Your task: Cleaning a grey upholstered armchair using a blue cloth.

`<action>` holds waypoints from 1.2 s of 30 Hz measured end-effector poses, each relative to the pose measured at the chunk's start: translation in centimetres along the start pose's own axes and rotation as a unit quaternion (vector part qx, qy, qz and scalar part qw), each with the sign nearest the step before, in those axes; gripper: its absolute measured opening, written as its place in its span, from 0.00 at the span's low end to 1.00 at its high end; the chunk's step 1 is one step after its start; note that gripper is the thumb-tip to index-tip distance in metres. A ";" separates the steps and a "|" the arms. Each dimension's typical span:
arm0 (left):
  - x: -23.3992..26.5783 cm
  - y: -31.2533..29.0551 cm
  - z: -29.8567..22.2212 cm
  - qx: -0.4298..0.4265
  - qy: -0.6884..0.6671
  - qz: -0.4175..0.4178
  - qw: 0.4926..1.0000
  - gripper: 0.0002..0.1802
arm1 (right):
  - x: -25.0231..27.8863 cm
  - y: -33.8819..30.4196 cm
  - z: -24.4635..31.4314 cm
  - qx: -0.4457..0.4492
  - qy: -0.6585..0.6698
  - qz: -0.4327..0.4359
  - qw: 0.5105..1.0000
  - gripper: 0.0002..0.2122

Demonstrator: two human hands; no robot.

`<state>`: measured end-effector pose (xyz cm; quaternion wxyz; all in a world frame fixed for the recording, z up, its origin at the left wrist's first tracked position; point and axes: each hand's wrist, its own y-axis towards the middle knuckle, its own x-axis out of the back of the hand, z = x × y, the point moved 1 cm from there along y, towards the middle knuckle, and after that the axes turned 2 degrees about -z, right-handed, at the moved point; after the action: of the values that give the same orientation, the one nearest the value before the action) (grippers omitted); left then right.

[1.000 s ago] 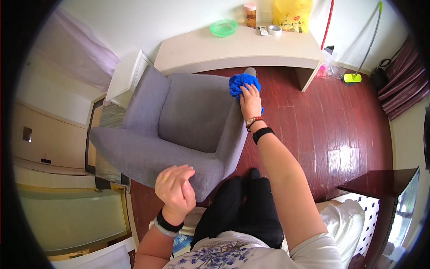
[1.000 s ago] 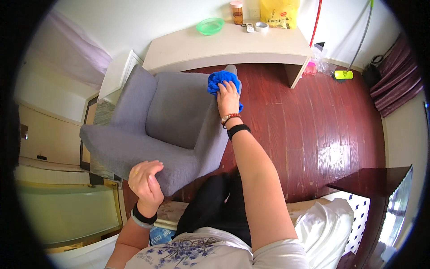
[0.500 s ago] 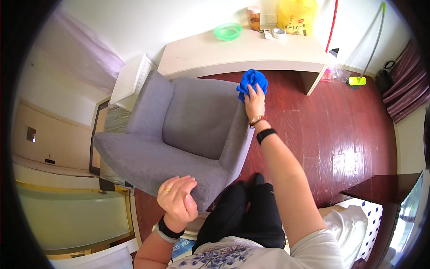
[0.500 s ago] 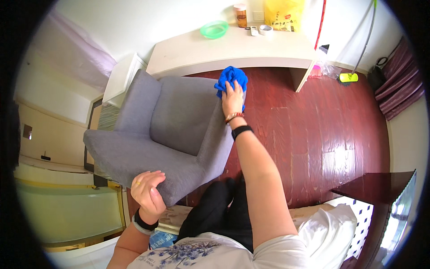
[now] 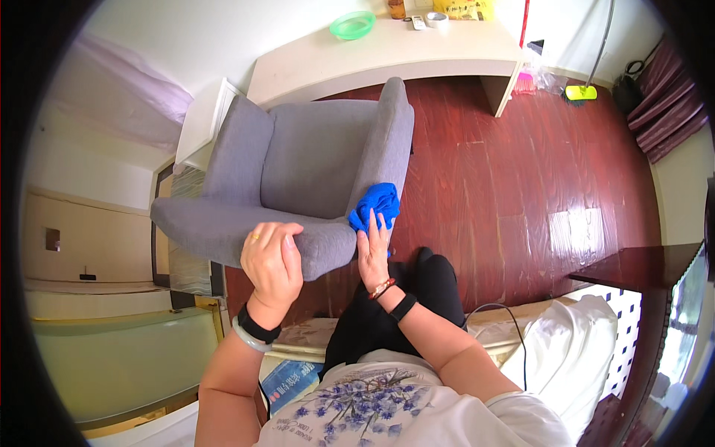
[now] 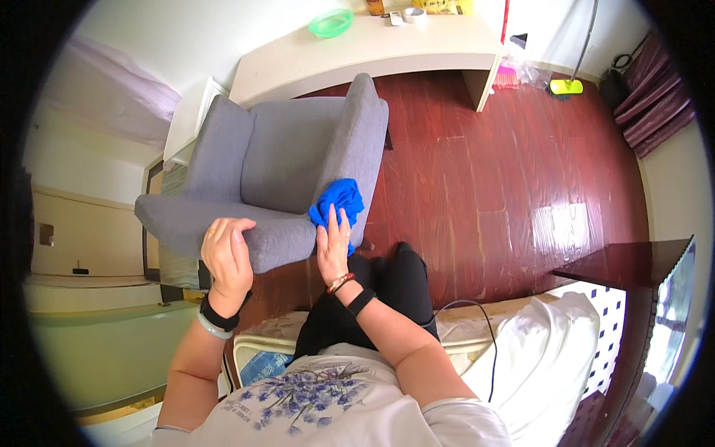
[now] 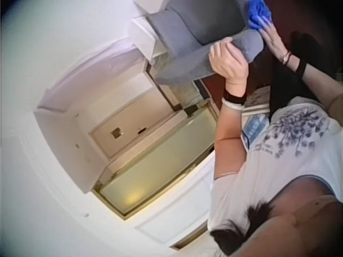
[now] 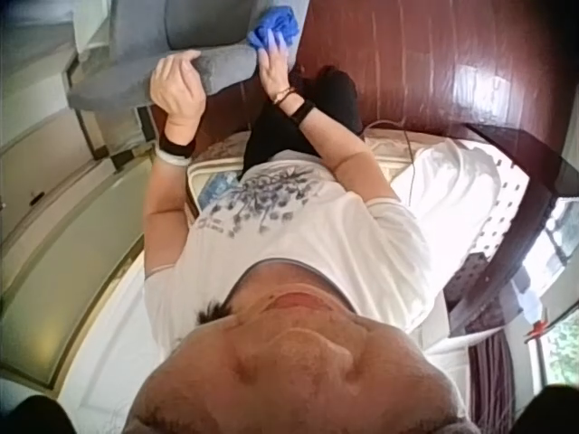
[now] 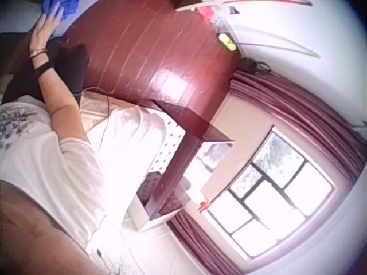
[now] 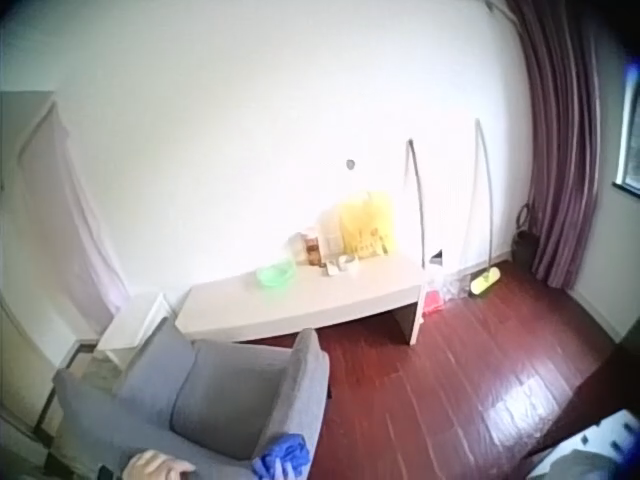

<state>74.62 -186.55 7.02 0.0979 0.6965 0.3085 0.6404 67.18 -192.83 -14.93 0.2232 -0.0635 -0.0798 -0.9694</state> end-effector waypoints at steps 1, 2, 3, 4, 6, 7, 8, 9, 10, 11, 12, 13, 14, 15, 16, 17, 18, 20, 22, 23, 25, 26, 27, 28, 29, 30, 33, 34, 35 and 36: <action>0.0 0.0 0.0 -0.001 0.001 0.005 1.000 0.10 | 0.1 -0.9 0.4 -0.018 0.030 0.012 0.999 0.23; 0.1 0.0 0.0 0.003 0.004 0.003 1.000 0.11 | 0.0 -1.5 0.5 -0.021 0.046 0.008 0.999 0.23; 0.0 0.1 -0.1 0.005 0.005 0.000 1.000 0.11 | 0.0 -2.0 0.2 -0.025 0.061 0.000 0.998 0.23; -0.1 0.2 -0.2 0.001 0.006 -0.003 1.000 0.12 | -0.2 -2.3 -0.1 -0.029 0.062 -0.002 0.998 0.23; -0.2 0.4 -0.1 -0.003 0.006 0.000 1.000 0.12 | -0.9 -2.1 -1.2 -0.068 0.074 -0.028 0.995 0.23; -0.3 0.4 -0.2 -0.005 0.005 -0.004 1.000 0.13 | -1.3 -2.2 -2.2 -0.073 0.076 -0.030 0.994 0.23; -0.3 0.4 -0.3 -0.005 0.008 -0.002 1.000 0.13 | -1.6 -2.3 -3.2 -0.108 0.061 -0.036 0.992 0.23; -0.1 0.2 -0.1 -0.005 0.014 0.003 1.000 0.13 | -2.1 -2.4 -3.9 -0.143 0.048 -0.037 0.988 0.24; 0.0 0.2 -0.1 -0.004 0.016 0.002 1.000 0.13 | -2.1 -2.0 -4.7 -0.189 0.071 -0.018 0.979 0.25; 0.1 0.1 -0.1 -0.003 0.018 0.001 1.000 0.13 | -2.7 -2.0 -5.8 -0.221 0.062 -0.037 0.973 0.25; 0.3 0.0 -0.1 -0.003 0.022 0.005 1.000 0.13 | -3.2 -2.0 -7.4 -0.259 0.050 -0.033 0.964 0.25; 0.4 -0.2 0.1 -0.001 0.023 0.010 1.000 0.14 | -3.8 -2.0 -9.1 -0.296 0.037 -0.028 0.954 0.26; 0.3 0.0 -0.1 -0.003 0.018 0.014 1.000 0.14 | -4.0 -1.8 -11.0 -0.323 0.046 -0.040 0.945 0.25; -0.3 0.4 -0.4 -0.012 0.008 0.017 1.000 0.14 | -3.4 -1.3 -13.1 -0.349 0.052 -0.061 0.934 0.25; -0.5 0.5 -0.5 -0.011 0.005 0.019 1.000 0.14 | -3.0 -0.8 -14.2 -0.392 0.016 -0.024 0.920 0.25; -0.7 0.7 -0.6 -0.011 -0.001 0.020 1.000 0.14 | -2.9 -0.8 -14.9 -0.394 0.017 -0.031 0.918 0.25; -0.9 0.6 -0.5 -0.014 -0.003 0.024 1.000 0.14 | -2.8 -0.8 -14.8 -0.405 0.033 -0.044 0.913 0.24; 0.2 0.0 0.0 -0.004 0.017 0.024 1.000 0.15 | -3.5 -1.2 -12.1 -0.443 0.099 -0.021 0.891 0.24; 0.1 0.3 -0.3 -0.007 0.008 0.024 1.000 0.15 | -3.9 -1.6 -9.9 -0.429 0.181 -0.079 0.881 0.25; 0.3 -0.1 0.0 -0.001 0.009 0.024 1.000 0.16 | -4.1 -2.4 -7.8 -0.394 0.245 -0.117 0.878 0.25; 0.3 -0.1 0.0 -0.001 0.005 0.032 0.999 0.15 | -3.3 -3.3 -5.8 -0.345 0.270 -0.040 0.898 0.25; 0.3 0.0 0.1 -0.001 0.005 0.034 0.999 0.15 | -3.0 -3.5 -4.7 -0.328 0.240 -0.035 0.913 0.25; 0.3 0.1 0.0 -0.002 0.003 0.038 0.999 0.15 | -2.6 -3.3 -4.6 -0.331 0.239 -0.038 0.912 0.25; 0.4 0.1 0.0 -0.001 0.000 0.050 0.999 0.15 | -2.4 -3.2 -4.5 -0.333 0.196 -0.030 0.922 0.26; 0.6 0.1 0.1 0.001 0.000 0.062 0.998 0.15 | -2.3 -3.0 -4.4 -0.335 0.153 -0.020 0.929 0.26; 0.7 0.4 -0.1 0.000 0.003 0.066 0.998 0.15 | -2.5 -2.8 -5.5 -0.310 0.152 -0.033 0.938 0.26; 1.9 0.4 0.2 0.010 0.033 0.106 0.994 0.15 | -4.8 -2.7 -8.5 -0.377 0.086 -0.046 0.921 0.24; 2.6 0.2 0.3 0.014 0.031 0.126 0.991 0.15 | -6.1 -2.9 -9.7 -0.404 0.111 -0.058 0.906 0.23; -0.1 2.2 -1.2 -0.015 -0.033 0.141 0.989 0.15 | -5.7 -1.9 -18.8 -0.426 0.082 -0.101 0.895 0.23; -0.3 2.2 -1.1 -0.014 -0.025 0.150 0.988 0.15 | -7.1 -2.6 -20.0 -0.434 0.088 -0.096 0.892 0.23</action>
<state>74.23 -188.71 8.15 0.0186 0.7495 0.1889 0.6343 70.63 -191.13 -36.00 0.0852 -0.0608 0.3630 -0.9259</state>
